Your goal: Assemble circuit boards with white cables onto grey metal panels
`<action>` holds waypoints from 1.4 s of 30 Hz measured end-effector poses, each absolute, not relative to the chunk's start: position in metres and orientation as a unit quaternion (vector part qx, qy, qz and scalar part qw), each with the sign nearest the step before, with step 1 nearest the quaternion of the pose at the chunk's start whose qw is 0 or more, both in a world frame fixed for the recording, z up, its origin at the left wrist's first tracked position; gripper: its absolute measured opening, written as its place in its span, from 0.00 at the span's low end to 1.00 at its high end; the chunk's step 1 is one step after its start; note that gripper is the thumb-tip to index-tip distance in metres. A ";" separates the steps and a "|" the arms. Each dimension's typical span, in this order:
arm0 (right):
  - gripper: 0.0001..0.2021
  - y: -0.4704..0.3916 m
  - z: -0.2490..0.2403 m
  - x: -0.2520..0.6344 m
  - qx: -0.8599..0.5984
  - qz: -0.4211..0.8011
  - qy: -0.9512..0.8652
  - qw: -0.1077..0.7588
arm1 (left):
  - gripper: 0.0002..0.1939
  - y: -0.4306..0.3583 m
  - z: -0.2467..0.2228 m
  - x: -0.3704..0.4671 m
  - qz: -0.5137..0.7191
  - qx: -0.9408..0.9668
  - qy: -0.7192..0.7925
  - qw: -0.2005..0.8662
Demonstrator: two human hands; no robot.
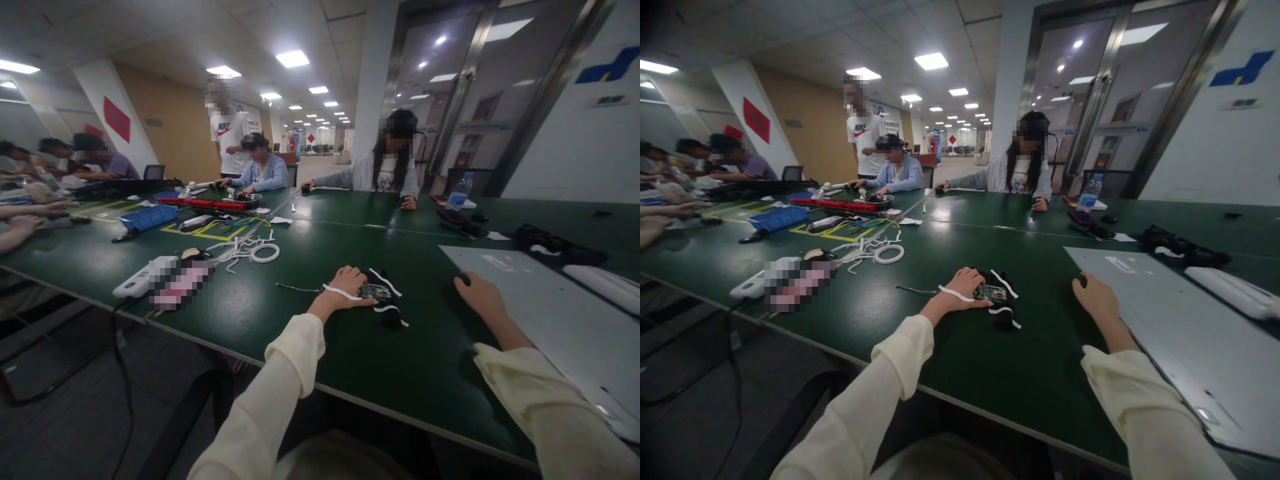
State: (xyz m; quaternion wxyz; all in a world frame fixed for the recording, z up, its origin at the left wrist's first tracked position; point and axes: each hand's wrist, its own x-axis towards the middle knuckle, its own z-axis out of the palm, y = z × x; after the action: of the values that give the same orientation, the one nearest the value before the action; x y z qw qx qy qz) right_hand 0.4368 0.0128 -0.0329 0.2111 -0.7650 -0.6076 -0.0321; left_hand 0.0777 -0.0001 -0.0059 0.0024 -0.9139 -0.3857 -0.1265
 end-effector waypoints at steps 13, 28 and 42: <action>0.23 0.014 -0.028 0.427 -0.782 0.018 -0.589 0.202 | 0.29 -0.004 0.002 0.074 -0.164 -0.907 -0.382 -0.064; 0.21 0.018 -0.031 0.407 -0.772 0.009 -0.609 0.180 | 0.26 0.001 -0.005 0.077 -0.242 -0.894 -0.357 -0.123; 0.21 0.007 -0.031 0.362 -0.711 0.011 -0.666 0.224 | 0.25 -0.009 0.011 0.072 -0.329 -0.870 -0.355 -0.093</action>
State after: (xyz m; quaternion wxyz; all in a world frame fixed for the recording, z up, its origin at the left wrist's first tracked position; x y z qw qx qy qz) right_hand 0.3623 0.0074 -0.0312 0.2237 -0.7114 -0.6661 0.0113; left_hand 0.0717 -0.0088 0.0109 -0.0927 -0.8700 -0.3554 -0.3290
